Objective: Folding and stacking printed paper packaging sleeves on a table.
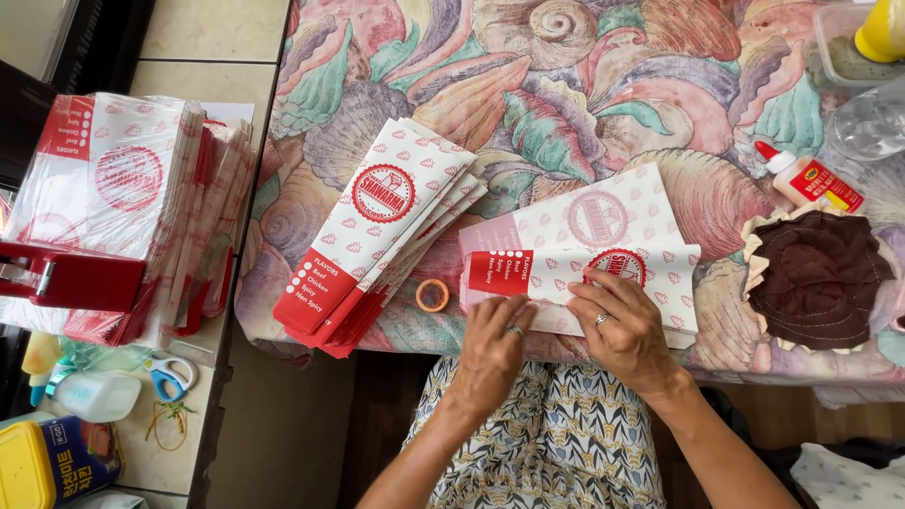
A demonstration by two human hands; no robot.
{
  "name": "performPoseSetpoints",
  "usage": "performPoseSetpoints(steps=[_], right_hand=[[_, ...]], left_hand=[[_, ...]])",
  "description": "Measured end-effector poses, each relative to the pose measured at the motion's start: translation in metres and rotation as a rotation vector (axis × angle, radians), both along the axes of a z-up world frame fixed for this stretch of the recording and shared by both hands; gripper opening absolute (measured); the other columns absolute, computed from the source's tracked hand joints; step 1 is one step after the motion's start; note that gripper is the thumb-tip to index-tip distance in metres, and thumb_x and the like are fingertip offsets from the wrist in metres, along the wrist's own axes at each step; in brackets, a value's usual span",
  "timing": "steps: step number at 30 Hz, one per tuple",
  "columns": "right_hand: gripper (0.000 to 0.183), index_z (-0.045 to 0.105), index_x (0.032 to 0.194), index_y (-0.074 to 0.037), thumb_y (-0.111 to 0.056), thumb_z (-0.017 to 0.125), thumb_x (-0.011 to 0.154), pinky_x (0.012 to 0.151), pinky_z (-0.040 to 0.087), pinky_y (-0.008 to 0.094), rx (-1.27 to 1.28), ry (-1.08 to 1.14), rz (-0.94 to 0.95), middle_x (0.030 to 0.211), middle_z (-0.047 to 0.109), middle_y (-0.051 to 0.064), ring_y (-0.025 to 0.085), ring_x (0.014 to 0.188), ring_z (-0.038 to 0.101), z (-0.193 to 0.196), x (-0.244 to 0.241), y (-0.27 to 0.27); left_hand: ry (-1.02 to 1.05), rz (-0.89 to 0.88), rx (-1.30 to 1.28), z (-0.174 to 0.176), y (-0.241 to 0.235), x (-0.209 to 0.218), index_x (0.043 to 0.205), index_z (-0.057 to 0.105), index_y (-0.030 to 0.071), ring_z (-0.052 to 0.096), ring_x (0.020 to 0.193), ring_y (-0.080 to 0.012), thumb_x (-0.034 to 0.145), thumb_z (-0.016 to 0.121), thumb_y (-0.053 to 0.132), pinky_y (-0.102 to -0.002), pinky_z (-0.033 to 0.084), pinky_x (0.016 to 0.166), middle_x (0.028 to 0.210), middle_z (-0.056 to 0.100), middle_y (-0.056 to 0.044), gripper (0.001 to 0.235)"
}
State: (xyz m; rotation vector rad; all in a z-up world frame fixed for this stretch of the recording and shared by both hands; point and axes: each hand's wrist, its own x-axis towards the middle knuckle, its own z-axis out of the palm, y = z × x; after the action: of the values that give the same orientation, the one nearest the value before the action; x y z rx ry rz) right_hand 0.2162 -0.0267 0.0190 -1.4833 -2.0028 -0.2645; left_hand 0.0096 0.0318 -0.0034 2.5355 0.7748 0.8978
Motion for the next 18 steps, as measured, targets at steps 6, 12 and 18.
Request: performPoseSetpoints(steps=[6, 12, 18], right_hand=[[0.005, 0.076, 0.087, -0.008, -0.008, 0.075, 0.092, 0.087, 0.057, 0.041, 0.042, 0.061, -0.038, 0.101, 0.077, 0.006, 0.031, 0.111, 0.072, -0.012, 0.003, 0.0], [0.002, 0.078, 0.089, -0.009, -0.009, 0.077, 0.088, 0.09, 0.058, 0.042, -0.014, 0.088, -0.013, 0.101, 0.077, 0.006, 0.032, 0.112, 0.071, -0.013, 0.016, -0.011], [0.009, 0.079, 0.091, -0.007, -0.001, 0.075, 0.085, 0.086, 0.059, 0.041, -0.103, 0.076, -0.026, 0.099, 0.078, 0.009, 0.031, 0.105, 0.073, 0.003, 0.041, -0.036]], left_hand=[[0.042, 0.01, 0.225, 0.01, 0.049, -0.017, 0.093, 0.077, 0.008, 0.065, 0.093, -0.0238, 0.093, 0.071, 0.014, -0.035, 0.049, 0.078, 0.098, 0.073, -0.008, 0.009], [0.164, -0.122, 0.223, 0.029, 0.06, -0.018, 0.079, 0.076, 0.008, 0.062, 0.087, -0.0191, 0.089, 0.071, 0.009, -0.031, 0.045, 0.073, 0.092, 0.073, -0.004, 0.011], [0.229, -0.169, 0.168, 0.047, 0.064, -0.018, 0.076, 0.074, 0.007, 0.063, 0.085, -0.0229, 0.082, 0.073, 0.001, -0.035, 0.046, 0.074, 0.093, 0.073, -0.007, 0.009]])
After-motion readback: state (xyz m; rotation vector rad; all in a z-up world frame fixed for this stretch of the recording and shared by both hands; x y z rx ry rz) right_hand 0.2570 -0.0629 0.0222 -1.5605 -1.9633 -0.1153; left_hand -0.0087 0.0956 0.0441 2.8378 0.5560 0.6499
